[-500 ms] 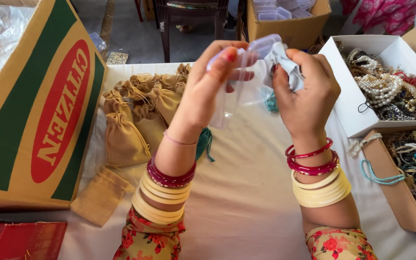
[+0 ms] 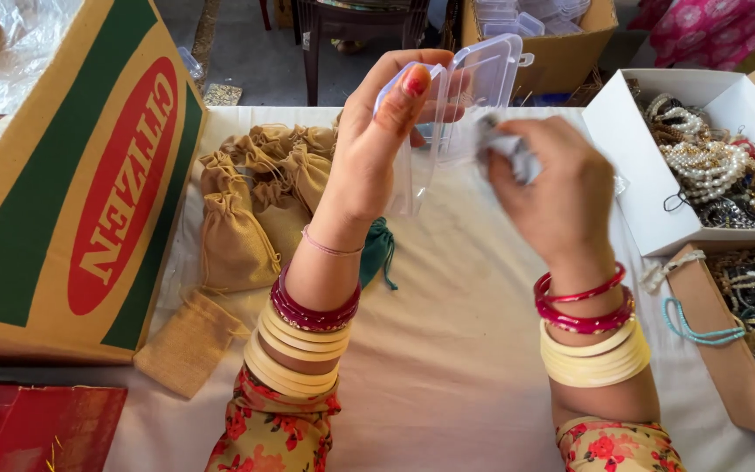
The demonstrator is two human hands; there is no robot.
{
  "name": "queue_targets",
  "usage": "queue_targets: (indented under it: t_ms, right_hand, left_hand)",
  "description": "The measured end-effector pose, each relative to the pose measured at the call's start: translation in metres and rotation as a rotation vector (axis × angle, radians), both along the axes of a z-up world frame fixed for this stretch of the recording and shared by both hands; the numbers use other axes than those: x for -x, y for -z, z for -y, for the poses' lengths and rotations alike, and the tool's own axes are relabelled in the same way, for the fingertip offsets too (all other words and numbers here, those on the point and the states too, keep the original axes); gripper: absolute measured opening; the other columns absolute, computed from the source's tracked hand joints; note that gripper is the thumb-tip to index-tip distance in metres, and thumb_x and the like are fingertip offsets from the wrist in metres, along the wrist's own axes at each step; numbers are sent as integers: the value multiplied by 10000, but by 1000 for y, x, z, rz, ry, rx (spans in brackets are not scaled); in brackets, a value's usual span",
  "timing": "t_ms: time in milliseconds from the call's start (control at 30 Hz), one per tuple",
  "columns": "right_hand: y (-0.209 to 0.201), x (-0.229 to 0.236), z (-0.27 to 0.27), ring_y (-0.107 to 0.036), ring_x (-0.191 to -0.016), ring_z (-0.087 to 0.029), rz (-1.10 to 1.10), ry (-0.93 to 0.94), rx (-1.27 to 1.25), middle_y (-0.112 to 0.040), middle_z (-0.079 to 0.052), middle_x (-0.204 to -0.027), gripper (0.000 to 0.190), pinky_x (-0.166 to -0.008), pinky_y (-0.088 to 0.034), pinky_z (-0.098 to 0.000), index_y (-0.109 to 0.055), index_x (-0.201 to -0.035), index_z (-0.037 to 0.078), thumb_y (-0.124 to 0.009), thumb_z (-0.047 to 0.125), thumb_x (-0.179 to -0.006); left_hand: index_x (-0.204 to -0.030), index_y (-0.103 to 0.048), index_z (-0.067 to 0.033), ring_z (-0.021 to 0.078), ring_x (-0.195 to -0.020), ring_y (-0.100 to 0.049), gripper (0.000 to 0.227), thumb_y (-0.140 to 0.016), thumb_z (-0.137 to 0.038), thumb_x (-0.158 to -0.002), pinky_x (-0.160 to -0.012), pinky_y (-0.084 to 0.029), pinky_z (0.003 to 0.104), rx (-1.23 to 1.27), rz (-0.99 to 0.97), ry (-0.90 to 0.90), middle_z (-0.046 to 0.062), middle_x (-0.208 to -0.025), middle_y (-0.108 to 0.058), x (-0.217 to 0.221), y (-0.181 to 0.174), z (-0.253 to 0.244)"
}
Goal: The recorder is sorting beads and placing them into small plastic boxes and cloth pouches.
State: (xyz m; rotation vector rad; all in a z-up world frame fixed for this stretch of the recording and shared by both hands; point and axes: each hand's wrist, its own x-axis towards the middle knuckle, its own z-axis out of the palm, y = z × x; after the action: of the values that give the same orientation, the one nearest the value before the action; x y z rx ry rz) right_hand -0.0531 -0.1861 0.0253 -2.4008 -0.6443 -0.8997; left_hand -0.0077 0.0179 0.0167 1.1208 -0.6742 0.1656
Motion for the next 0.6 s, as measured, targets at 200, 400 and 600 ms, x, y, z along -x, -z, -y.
queue_targets:
  t_ms: [200, 400, 600]
  right_hand:
    - [-1, 3, -2, -698, -900, -281, 243, 111, -163, -689, -152, -1024, 203, -793, -545, -333, -701, -1164, -9, -740, -4, -966]
    - [-16, 19, -7, -684, -894, -260, 145, -142, -84, -692, -134, -1018, 230, -782, -542, -341, -709, -1129, -1, -788, 23, -914]
    - [-32, 47, -22, -661, -840, -198, 116, -137, 138, -731, -50, -990, 206, -720, -522, -315, -773, -1072, 70, -811, 28, -874]
  left_hand:
    - [-1336, -602, -35, 160, -1033, -700, 460, -512, -432, -1121, -778, -454, 234, -53, -66, 144, 80, -1206, -718, -11, 24, 20]
    - [-1371, -603, -6, 185, -958, -630, 578, -483, -510, -1115, -803, -474, 262, -22, -70, 149, 133, -1209, -699, -15, 18, 8]
    - [-1438, -554, -13, 277, -1116, -702, 737, -427, -617, -1036, -814, -502, 325, 129, -203, 334, 153, -1331, -672, -13, 7, 2]
